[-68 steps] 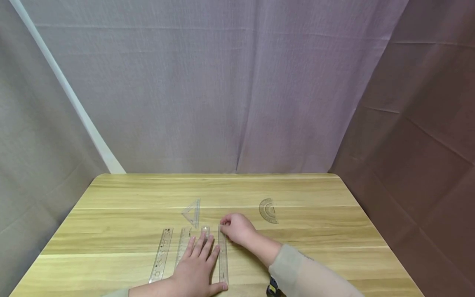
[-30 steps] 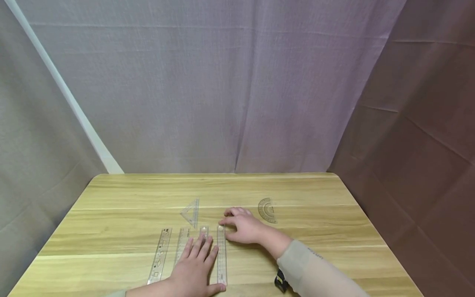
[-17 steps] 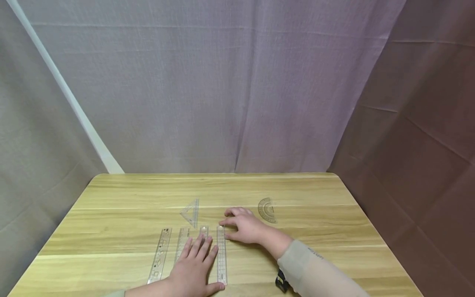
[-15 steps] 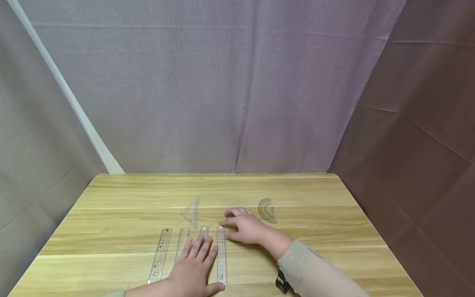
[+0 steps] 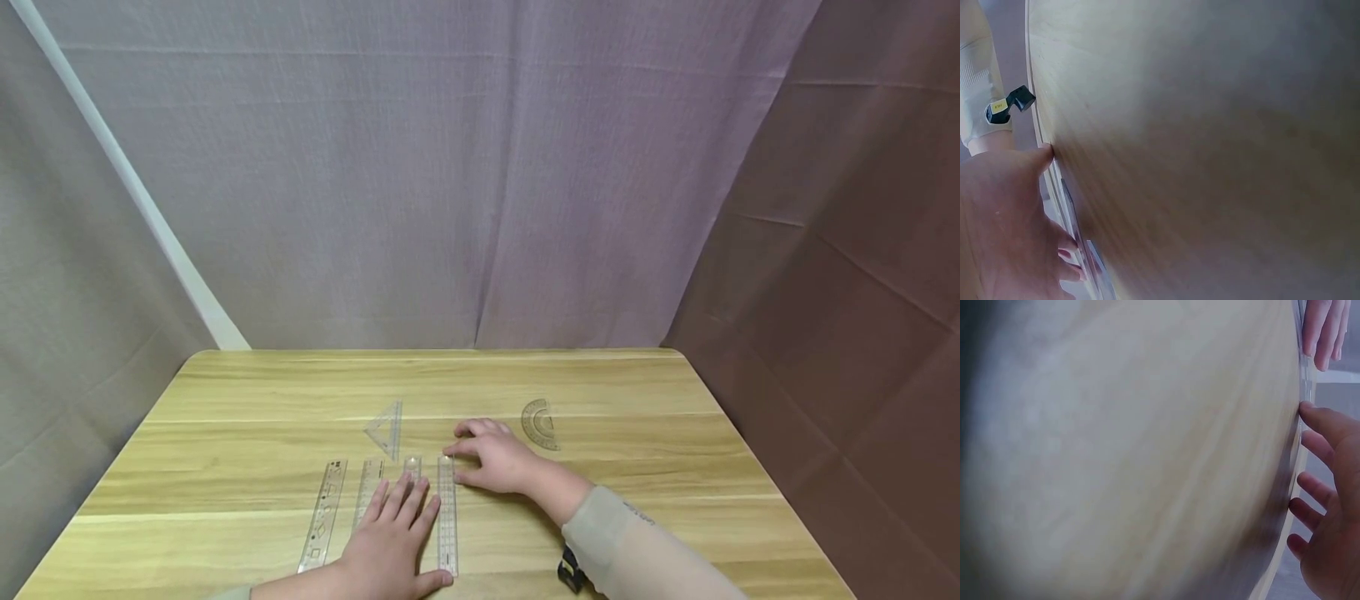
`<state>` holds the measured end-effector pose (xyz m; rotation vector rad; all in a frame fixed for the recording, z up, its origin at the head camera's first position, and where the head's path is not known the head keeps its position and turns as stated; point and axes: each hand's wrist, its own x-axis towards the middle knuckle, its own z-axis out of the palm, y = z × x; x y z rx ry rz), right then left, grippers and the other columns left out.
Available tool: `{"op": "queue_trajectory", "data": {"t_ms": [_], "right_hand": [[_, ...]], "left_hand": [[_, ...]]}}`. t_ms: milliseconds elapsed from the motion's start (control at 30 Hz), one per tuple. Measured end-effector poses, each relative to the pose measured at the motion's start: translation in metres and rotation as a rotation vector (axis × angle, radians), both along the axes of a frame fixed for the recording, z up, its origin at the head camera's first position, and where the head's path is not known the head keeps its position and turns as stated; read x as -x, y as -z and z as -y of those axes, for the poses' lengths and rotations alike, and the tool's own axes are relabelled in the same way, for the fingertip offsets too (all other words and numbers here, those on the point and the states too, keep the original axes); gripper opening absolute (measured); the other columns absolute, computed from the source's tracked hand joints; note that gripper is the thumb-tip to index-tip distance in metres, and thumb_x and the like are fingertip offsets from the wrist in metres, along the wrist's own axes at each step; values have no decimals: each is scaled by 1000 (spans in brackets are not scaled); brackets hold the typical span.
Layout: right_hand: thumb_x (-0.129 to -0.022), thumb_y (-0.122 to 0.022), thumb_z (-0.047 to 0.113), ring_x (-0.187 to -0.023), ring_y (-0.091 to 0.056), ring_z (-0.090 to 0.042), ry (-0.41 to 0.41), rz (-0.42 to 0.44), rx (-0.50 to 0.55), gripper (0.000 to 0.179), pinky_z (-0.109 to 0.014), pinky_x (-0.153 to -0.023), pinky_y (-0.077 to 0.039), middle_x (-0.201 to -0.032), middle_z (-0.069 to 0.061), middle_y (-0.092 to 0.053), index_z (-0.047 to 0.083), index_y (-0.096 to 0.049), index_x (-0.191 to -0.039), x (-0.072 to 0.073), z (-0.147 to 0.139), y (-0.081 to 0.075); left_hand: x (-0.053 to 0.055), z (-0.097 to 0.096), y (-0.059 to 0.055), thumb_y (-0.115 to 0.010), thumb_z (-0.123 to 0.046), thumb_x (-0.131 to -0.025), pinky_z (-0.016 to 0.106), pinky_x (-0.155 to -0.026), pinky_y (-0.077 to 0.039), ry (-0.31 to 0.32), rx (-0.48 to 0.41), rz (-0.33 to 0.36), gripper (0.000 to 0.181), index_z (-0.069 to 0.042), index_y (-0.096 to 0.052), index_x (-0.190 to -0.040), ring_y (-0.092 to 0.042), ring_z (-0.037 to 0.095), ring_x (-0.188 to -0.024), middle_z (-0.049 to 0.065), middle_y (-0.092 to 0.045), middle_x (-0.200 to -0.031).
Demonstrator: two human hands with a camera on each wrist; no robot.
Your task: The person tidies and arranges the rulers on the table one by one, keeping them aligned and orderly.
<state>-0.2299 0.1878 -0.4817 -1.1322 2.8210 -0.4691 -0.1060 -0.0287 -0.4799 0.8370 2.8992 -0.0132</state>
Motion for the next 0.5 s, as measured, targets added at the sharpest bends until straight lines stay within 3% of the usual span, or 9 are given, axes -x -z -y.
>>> {"op": "queue_trajectory", "data": {"t_ms": [500], "right_hand": [[-91, -68, 42, -134, -44, -31, 34, 13, 7, 51, -56, -112, -29, -143, -6, -51, 23, -60, -138, -3, 0, -2]], "left_hand": [[3, 3, -5, -29, -83, -86, 61, -117, -16, -20, -31, 0, 98, -14, -35, -155, -11, 37, -150, 13, -22, -163]]}}
